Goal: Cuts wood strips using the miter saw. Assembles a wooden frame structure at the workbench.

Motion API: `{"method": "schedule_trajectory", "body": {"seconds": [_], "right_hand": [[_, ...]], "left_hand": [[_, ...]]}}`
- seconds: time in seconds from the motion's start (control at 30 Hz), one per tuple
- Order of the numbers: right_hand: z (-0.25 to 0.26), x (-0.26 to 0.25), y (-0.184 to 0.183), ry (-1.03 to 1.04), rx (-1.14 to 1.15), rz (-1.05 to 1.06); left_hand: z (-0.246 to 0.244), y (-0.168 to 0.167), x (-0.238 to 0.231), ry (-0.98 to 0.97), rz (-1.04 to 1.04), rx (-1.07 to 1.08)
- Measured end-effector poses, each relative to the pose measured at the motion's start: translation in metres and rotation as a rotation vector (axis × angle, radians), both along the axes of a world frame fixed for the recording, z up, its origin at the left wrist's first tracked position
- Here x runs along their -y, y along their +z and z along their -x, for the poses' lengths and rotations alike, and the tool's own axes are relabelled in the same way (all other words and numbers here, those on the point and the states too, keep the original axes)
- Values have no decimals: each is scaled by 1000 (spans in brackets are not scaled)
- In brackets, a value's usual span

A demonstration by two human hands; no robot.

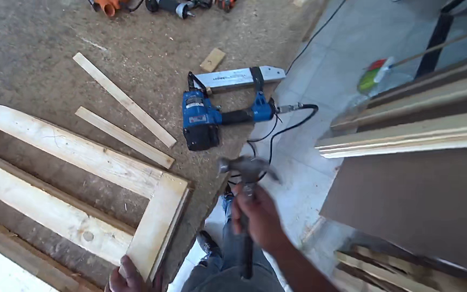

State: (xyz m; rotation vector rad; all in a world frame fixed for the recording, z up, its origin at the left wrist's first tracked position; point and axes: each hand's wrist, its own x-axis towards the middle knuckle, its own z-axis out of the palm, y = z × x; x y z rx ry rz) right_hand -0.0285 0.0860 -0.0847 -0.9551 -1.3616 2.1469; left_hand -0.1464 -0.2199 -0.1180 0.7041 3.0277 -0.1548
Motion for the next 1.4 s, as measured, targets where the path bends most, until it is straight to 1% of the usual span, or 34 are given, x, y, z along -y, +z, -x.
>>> {"method": "schedule_trajectory", "body": {"seconds": [0.03, 0.1, 0.17, 0.23, 0.3, 0.37, 0.47, 0.5, 0.6, 0.7, 0.73, 0.83, 0.93, 0.97, 1.07, 1.17, 1.2, 1.3, 1.4], "right_hand": [[2, 29, -10, -44, 42, 141], [12, 65, -24, -169, 183, 373], [26, 86, -34, -310, 222, 510], [35, 103, -42, -342, 194, 495], [46, 117, -42, -305, 167, 478], [56, 123, -35, -306, 161, 574], [61, 129, -32, -408, 147, 693], [61, 131, -32, -415, 143, 703], [55, 133, -30, -323, 127, 723], [55, 133, -28, -424, 109, 729], [57, 136, -29, -429, 111, 731], [57, 142, -28, -335, 126, 728], [59, 147, -29, -410, 144, 695], [60, 152, -31, -408, 158, 673], [53, 160, -39, -281, 179, 604], [49, 167, -36, -355, 173, 608], [49, 172, -37, -331, 199, 586], [43, 180, -44, -156, 261, 491], [27, 192, -57, -138, 232, 491]], "left_hand": [[-2, 2, 1, 4, -19, 10], [-4, 3, 2, 3, -2, 8], [-5, 3, 3, -12, 10, -2], [-7, 5, 1, 0, 36, 4], [-9, 7, -2, 19, 66, 12], [-10, 8, -4, 24, 72, 10], [-10, 8, -5, 21, 82, 7], [-11, 8, -6, 24, 91, 4], [-12, 7, -5, 28, 102, -10], [-12, 8, -7, 20, 112, -14], [-13, 9, -7, 25, 119, -5], [-14, 10, -5, 32, 132, 1], [-13, 9, -4, 20, 136, -2], [-14, 9, -4, 20, 138, 0], [-14, 11, -4, 28, 137, 9], [-12, 8, 0, 11, 133, -12], [-13, 7, 1, 13, 136, -16], [-9, 13, -1, 32, 176, 51], [9, 23, 15, -71, 211, 236]]}}
